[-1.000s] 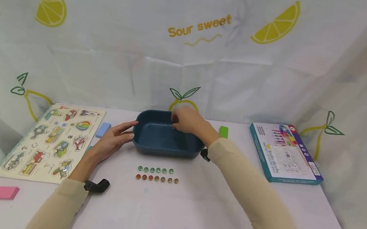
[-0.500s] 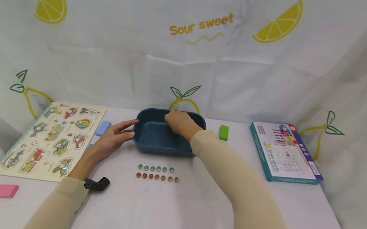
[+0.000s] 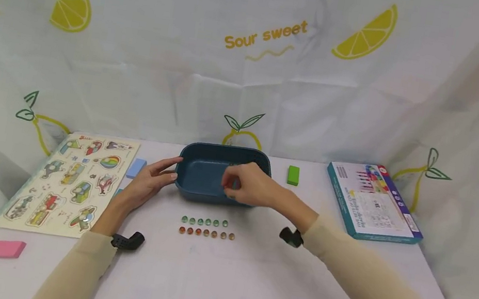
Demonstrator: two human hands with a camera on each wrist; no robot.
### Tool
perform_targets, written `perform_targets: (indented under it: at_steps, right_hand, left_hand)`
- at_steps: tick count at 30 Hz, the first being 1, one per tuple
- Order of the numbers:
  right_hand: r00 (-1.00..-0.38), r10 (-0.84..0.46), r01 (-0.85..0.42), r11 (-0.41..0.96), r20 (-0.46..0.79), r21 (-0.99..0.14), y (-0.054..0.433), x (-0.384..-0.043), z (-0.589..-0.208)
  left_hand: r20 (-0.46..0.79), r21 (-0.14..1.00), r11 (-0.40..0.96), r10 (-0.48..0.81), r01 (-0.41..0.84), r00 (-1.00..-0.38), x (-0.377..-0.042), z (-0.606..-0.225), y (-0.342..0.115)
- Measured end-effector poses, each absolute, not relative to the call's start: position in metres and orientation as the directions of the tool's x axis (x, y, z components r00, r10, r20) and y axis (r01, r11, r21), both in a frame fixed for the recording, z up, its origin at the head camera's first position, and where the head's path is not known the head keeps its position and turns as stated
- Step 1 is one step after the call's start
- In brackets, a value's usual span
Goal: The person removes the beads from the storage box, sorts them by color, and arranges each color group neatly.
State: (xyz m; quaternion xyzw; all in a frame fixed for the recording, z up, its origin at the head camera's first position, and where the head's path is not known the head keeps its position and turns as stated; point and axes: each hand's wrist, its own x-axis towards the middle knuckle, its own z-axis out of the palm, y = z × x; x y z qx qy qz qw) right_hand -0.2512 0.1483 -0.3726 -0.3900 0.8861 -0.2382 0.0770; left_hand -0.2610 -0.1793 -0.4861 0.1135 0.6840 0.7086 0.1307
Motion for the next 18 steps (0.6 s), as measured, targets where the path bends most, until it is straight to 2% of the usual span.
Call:
perform_targets:
  at_steps: [3,8,18]
  right_hand:
    - [-0.694,-0.718,-0.62,0.553,0.06,-0.557,0.168,-0.224,-0.393]
    - [-0.711,-0.7,-0.597,0.542,0.076,-0.592,0.191,-0.194,-0.424]
    - [-0.732,-0.68,-0.585,0.596,0.041,-0.55,0.194,-0.182,-0.449]
  left_hand:
    - [-0.018,1.0,-0.018,0.343,-0.026,-0.939,-0.262,-0.487,-0.182]
    - [-0.018,0.999,-0.027,0.344,-0.029,-0.939,-0.262,-0.486,-0.18]
    - [-0.032,0.999,-0.028,0.329,-0.043,-0.944,-0.261,-0.486,-0.18]
